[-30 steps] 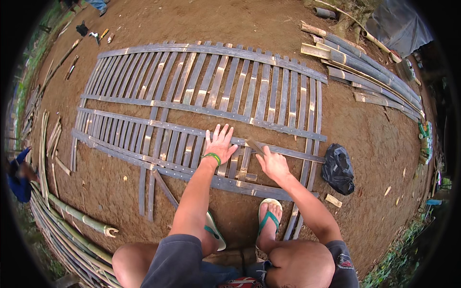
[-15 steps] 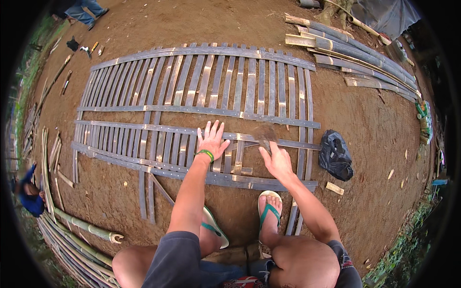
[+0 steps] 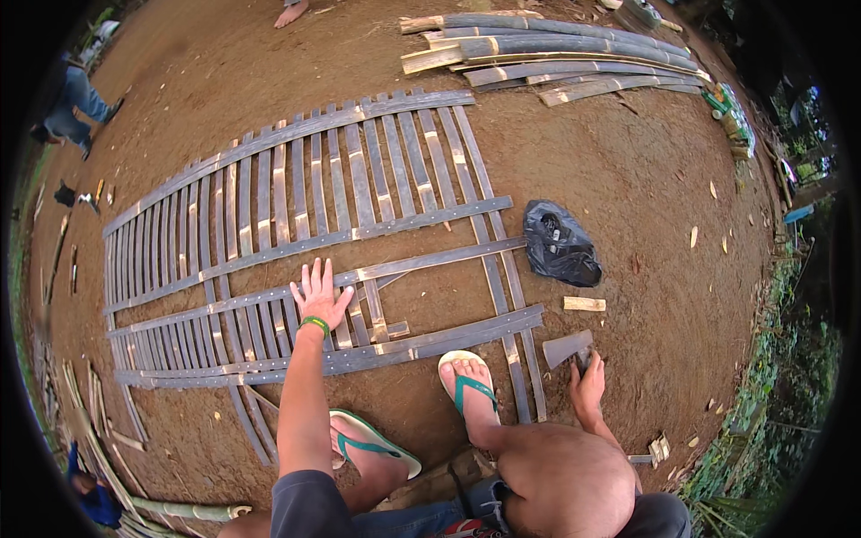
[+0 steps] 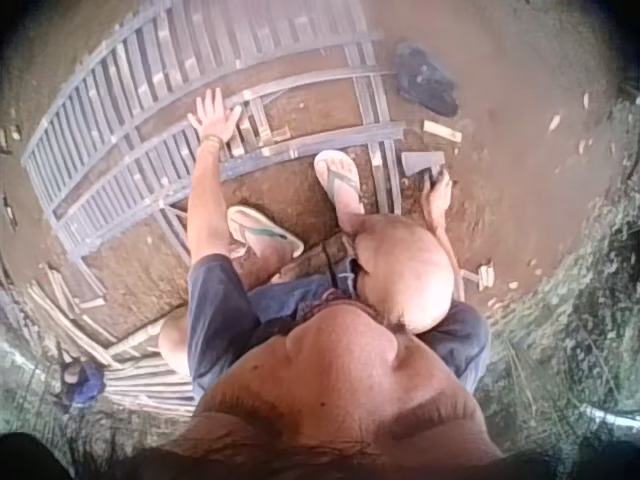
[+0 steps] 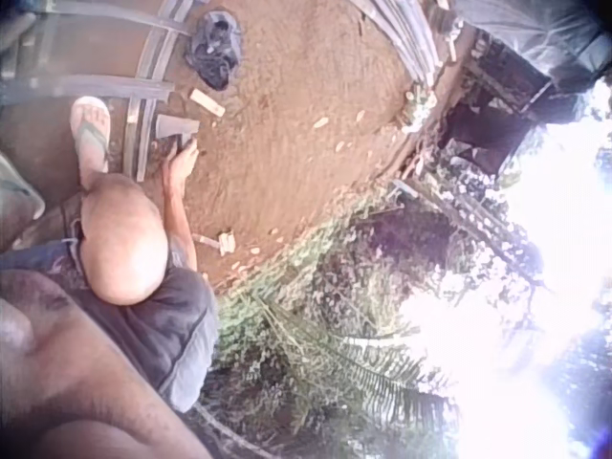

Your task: The person sits on the ground and uses a machete to hammer small wooden wedges into the joints of a bamboo lattice structure. They repeatedly position the wedges and strike them to secure the bamboo slats together.

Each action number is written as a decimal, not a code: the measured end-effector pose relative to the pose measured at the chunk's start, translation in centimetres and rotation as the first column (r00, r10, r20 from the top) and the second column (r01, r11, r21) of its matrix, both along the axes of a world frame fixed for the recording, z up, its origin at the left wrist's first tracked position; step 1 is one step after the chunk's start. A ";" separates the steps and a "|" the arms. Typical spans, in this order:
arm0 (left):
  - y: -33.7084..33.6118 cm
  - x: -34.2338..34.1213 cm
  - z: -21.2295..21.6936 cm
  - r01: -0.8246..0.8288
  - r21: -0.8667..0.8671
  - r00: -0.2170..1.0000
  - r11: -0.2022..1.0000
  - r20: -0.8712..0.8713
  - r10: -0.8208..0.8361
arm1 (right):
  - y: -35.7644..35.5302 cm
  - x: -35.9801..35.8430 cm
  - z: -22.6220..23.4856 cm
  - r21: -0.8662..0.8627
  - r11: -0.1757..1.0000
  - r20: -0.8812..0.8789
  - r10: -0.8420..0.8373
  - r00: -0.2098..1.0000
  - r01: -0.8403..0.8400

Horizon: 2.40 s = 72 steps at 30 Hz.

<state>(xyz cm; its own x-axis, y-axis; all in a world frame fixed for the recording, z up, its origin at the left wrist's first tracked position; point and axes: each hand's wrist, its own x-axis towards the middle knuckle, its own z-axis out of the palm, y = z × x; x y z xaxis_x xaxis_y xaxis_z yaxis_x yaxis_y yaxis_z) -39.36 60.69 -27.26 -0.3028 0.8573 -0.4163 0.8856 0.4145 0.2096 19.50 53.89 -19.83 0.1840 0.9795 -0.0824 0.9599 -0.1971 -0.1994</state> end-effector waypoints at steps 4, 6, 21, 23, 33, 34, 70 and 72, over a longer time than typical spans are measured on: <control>0.0 0.1 0.2 -0.005 -0.023 1.000 1.000 -0.010 0.004 | 3.4 -3.4 3.8 0.149 0.972 -0.049 0.190 0.980 -0.181; -0.3 -0.3 -0.2 -0.019 -0.033 0.999 0.999 -0.039 0.018 | 8.8 -8.1 7.0 0.341 0.860 -0.197 0.460 0.866 -0.380; -9.0 6.2 0.6 -0.188 0.403 0.973 0.896 -0.045 0.225 | 28.4 -7.6 -8.4 0.430 0.803 -0.250 0.546 0.800 -0.413; -11.0 7.0 0.4 -0.197 0.409 0.973 0.891 -0.031 0.229 | 28.2 -7.8 -7.4 0.434 0.767 -0.175 0.586 0.791 -0.473; -14.9 9.4 -0.1 -0.230 0.467 0.973 0.854 0.105 0.205 | 17.1 -16.6 7.7 0.227 0.801 -0.064 0.579 0.813 -0.553; -15.0 9.6 -0.4 -0.267 0.487 0.963 0.832 0.152 0.221 | 15.5 -17.8 8.0 0.286 0.767 -0.190 0.633 0.750 -0.574; -12.2 14.3 1.5 -0.467 0.643 0.879 0.607 0.410 0.242 | 5.3 -34.5 -4.0 0.040 0.762 -0.747 0.453 0.487 -0.647; -12.1 14.3 1.3 -0.463 0.670 0.881 0.581 0.416 0.224 | 5.1 -34.6 -4.2 0.046 0.766 -0.751 0.449 0.483 -0.641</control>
<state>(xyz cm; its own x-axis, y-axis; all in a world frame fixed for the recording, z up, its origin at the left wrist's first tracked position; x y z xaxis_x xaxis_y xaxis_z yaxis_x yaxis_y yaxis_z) -25.03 48.58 -25.94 -0.6258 0.7560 0.1919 0.5693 0.2746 0.7749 -15.14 58.95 -24.07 -0.5877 0.7955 -0.1474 0.4714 0.1886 -0.8615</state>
